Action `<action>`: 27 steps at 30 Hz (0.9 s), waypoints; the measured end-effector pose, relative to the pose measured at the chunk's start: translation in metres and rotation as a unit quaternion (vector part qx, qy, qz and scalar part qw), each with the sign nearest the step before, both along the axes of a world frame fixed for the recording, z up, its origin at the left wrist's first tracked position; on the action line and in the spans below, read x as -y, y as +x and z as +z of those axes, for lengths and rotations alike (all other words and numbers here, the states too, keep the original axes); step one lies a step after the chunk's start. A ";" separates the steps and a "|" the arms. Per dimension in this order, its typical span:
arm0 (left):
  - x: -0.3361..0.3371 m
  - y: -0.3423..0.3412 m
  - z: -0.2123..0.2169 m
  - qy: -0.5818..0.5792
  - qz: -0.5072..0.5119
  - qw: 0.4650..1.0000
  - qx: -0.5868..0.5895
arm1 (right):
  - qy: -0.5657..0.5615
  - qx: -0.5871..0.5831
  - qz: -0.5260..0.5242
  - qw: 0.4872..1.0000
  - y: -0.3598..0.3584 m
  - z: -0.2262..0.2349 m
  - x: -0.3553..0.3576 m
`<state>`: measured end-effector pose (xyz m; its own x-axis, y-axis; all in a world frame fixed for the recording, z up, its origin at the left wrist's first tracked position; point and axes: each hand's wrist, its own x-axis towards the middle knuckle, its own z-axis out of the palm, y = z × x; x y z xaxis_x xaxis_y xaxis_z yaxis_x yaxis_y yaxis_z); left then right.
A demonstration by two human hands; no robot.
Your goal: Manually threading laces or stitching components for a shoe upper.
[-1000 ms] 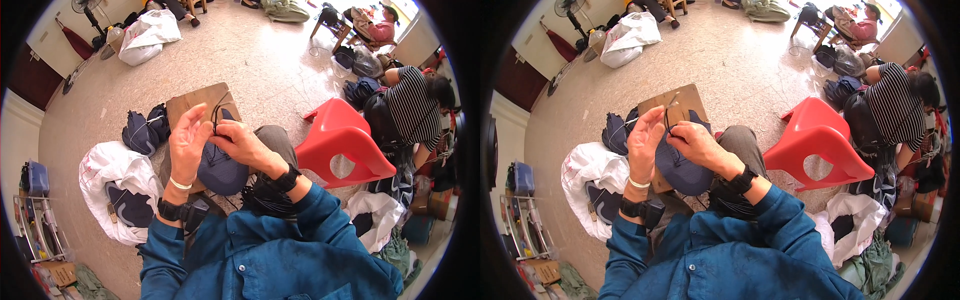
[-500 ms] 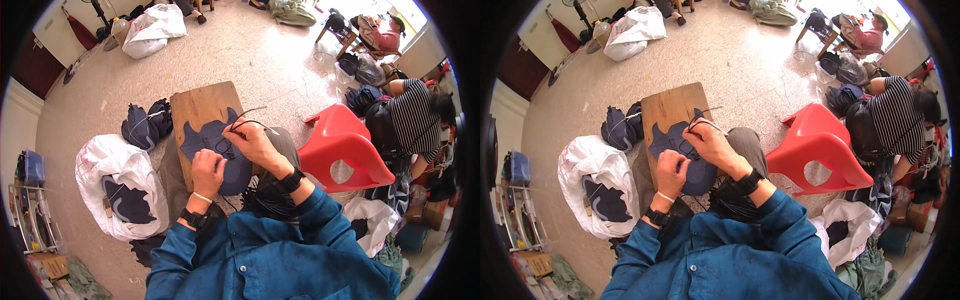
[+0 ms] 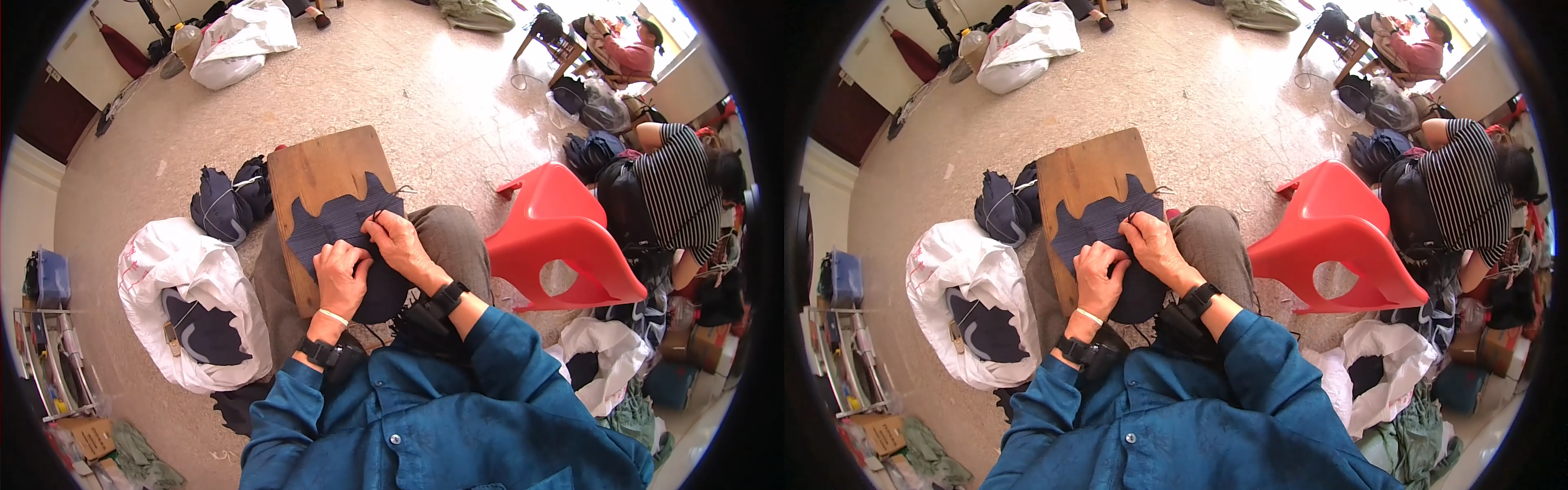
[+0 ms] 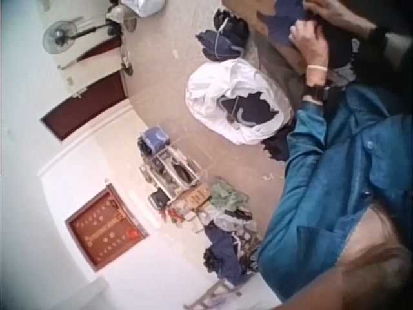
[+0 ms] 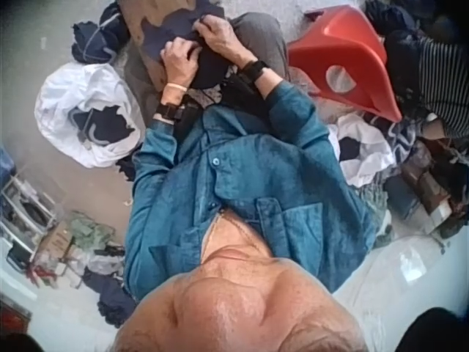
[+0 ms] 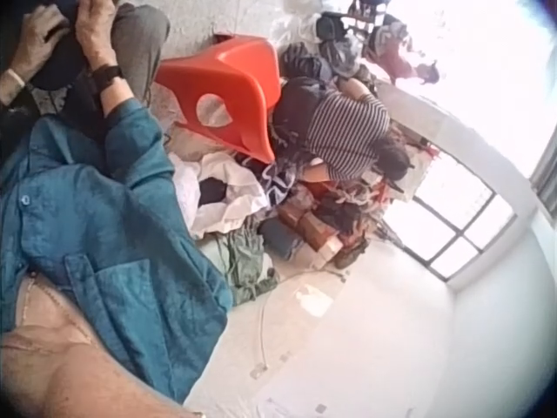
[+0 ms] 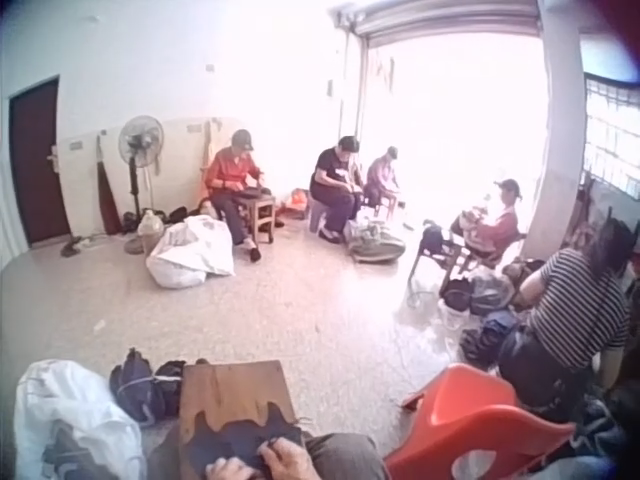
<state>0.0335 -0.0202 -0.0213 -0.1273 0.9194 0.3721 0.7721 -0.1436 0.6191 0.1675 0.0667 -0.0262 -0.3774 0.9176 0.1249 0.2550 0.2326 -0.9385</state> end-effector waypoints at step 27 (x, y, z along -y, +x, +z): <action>0.035 -0.021 -0.002 0.059 0.044 0.997 0.005 | -0.097 -0.054 0.029 0.993 0.005 0.010 -0.001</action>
<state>0.0124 -0.0550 -0.0235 -0.2104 0.8548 0.4745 0.7783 -0.1473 0.6104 0.1721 0.0680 -0.0163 -0.4251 0.9051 -0.0104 0.1422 0.0555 -0.9883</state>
